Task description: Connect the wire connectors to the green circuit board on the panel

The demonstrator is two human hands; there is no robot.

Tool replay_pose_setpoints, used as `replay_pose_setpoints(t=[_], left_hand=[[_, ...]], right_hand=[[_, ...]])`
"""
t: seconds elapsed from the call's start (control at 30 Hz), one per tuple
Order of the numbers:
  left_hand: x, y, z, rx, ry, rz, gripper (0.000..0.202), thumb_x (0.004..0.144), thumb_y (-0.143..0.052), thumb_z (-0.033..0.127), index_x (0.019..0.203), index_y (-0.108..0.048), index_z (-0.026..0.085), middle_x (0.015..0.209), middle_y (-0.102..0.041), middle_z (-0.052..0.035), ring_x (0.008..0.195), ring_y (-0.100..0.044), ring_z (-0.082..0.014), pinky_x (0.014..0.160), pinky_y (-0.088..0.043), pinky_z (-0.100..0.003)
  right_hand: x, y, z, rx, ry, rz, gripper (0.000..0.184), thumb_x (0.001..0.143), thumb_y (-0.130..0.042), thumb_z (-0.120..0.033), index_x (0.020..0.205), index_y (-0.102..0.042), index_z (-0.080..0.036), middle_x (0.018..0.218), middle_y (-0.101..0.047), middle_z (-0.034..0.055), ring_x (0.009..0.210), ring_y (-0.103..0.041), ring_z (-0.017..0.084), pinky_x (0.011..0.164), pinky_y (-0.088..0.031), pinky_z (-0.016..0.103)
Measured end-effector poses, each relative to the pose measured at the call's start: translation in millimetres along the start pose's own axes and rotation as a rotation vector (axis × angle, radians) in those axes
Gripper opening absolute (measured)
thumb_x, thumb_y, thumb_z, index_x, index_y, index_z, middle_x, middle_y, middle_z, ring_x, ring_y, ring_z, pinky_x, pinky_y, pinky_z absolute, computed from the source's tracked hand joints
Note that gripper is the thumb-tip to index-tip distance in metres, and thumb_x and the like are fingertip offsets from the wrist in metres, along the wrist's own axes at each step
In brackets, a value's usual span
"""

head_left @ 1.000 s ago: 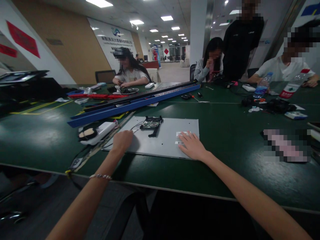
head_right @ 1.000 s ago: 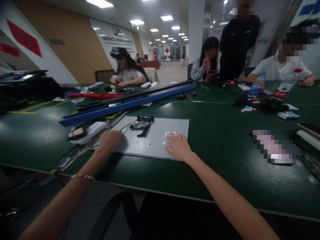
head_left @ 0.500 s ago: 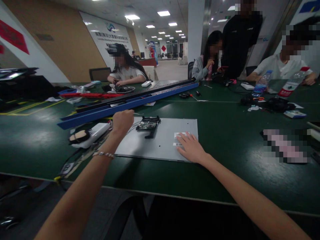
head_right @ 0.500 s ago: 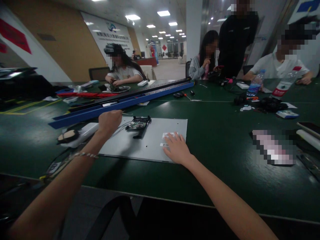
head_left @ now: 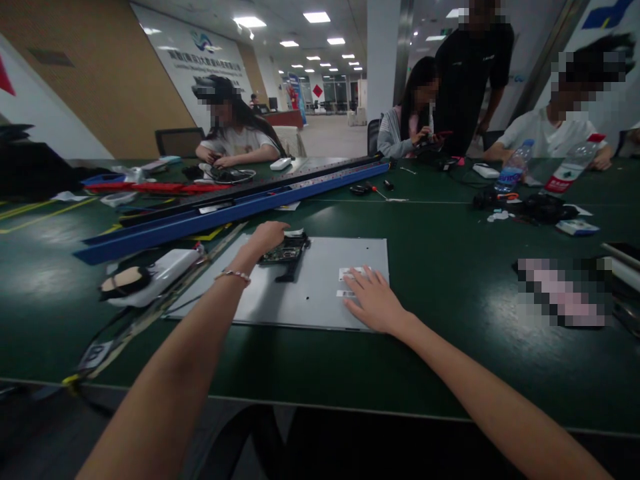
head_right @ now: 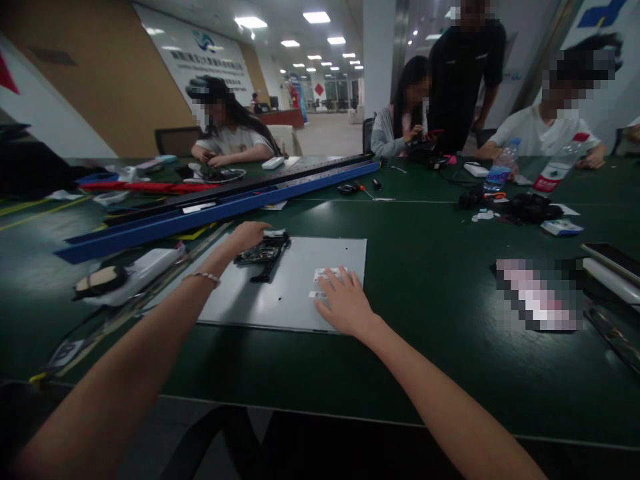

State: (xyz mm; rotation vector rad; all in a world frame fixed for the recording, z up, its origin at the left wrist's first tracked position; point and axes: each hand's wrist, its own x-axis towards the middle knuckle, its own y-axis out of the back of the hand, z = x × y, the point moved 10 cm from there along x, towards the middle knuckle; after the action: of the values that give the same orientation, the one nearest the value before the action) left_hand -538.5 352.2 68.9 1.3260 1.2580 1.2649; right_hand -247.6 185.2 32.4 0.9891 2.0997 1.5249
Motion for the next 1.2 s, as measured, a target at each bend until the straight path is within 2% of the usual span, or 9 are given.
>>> replay_pose_setpoints(t=[0.23,0.33,0.47,0.6,0.73,0.83,0.93,1.07,1.2], left_hand=[[-33.2,-11.4,15.3,0.009,-0.21,-0.144,0.051,0.09,-0.033,0.022,0.138,-0.05,0.022,0.13,-0.06,-0.0073,0.114,-0.059,-0.0208,0.096,-0.042,-0.026],[-40.5,-10.3,22.8,0.053,-0.211,-0.118,0.051,0.089,-0.035,0.022,0.137,-0.051,0.024,0.129,-0.061,-0.0063,0.113,-0.06,-0.0207,0.094,-0.042,-0.026],[-32.9,0.3,27.9,0.113,-0.131,-0.025,0.043,0.088,-0.04,0.027,0.124,-0.063,0.022,0.119,-0.067,-0.0084,0.106,-0.063,-0.0246,0.09,-0.045,-0.029],[-17.3,7.7,30.7,0.128,-0.056,0.009,0.038,0.087,-0.041,0.026,0.11,-0.071,0.02,0.112,-0.07,-0.0108,0.103,-0.064,-0.0263,0.086,-0.047,-0.03],[-4.2,20.3,23.4,0.103,0.047,0.115,0.038,0.085,-0.042,0.021,0.109,-0.072,0.02,0.113,-0.07,-0.0106,0.104,-0.063,-0.0254,0.087,-0.046,-0.03],[1.1,17.6,17.0,0.057,0.077,0.113,0.037,0.084,-0.044,0.024,0.106,-0.073,0.021,0.112,-0.07,-0.0088,0.102,-0.064,-0.0249,0.086,-0.047,-0.029],[3.0,6.5,12.8,0.019,0.039,0.046,0.036,0.082,-0.047,0.03,0.104,-0.074,0.021,0.109,-0.071,-0.0078,0.099,-0.065,-0.0243,0.084,-0.047,-0.027],[3.1,-6.6,13.8,0.006,-0.105,-0.055,0.039,0.079,-0.05,0.035,0.109,-0.073,0.023,0.107,-0.072,-0.0056,0.097,-0.066,-0.0228,0.084,-0.046,-0.025],[5.4,-4.7,15.5,0.032,-0.157,-0.041,0.039,0.08,-0.046,0.029,0.106,-0.074,0.022,0.109,-0.072,-0.0052,0.101,-0.065,-0.0218,0.087,-0.045,-0.025]], right_hand=[[-2.4,-1.3,1.6,0.022,-0.011,-0.023,0.063,0.097,-0.025,-0.053,0.149,-0.031,-0.019,0.158,-0.022,0.007,0.145,-0.011,0.03,0.117,-0.012,0.05],[-2.6,-1.2,1.2,0.019,-0.005,-0.021,0.062,0.097,-0.026,-0.052,0.149,-0.031,-0.019,0.158,-0.023,0.0077,0.145,-0.012,0.031,0.116,-0.013,0.05],[-1.9,0.7,0.7,0.003,-0.007,0.004,0.062,0.096,-0.029,-0.051,0.148,-0.034,-0.017,0.157,-0.026,0.0092,0.144,-0.014,0.032,0.116,-0.013,0.05],[-0.9,0.5,0.3,0.009,-0.003,0.016,0.06,0.097,-0.029,-0.05,0.147,-0.035,-0.018,0.156,-0.026,0.0085,0.144,-0.015,0.032,0.116,-0.014,0.05],[-0.5,0.2,1.8,0.007,-0.008,0.024,0.06,0.097,-0.029,-0.05,0.147,-0.035,-0.019,0.157,-0.026,0.0076,0.145,-0.014,0.031,0.116,-0.013,0.05],[-0.4,0.3,2.1,0.01,-0.011,0.017,0.061,0.097,-0.028,-0.051,0.147,-0.034,-0.019,0.157,-0.026,0.0076,0.145,-0.014,0.031,0.116,-0.013,0.049],[-0.2,0.7,1.8,0.023,-0.008,0.01,0.061,0.097,-0.027,-0.052,0.148,-0.034,-0.019,0.157,-0.025,0.0072,0.145,-0.013,0.031,0.117,-0.013,0.049],[0.3,-0.1,2.5,0.032,-0.01,0.001,0.062,0.097,-0.027,-0.053,0.149,-0.032,-0.02,0.157,-0.024,0.0071,0.145,-0.011,0.031,0.117,-0.012,0.05],[0.5,-0.1,2.6,0.029,-0.008,0.013,0.062,0.097,-0.027,-0.052,0.148,-0.033,-0.018,0.157,-0.025,0.0081,0.145,-0.012,0.031,0.117,-0.012,0.05]])
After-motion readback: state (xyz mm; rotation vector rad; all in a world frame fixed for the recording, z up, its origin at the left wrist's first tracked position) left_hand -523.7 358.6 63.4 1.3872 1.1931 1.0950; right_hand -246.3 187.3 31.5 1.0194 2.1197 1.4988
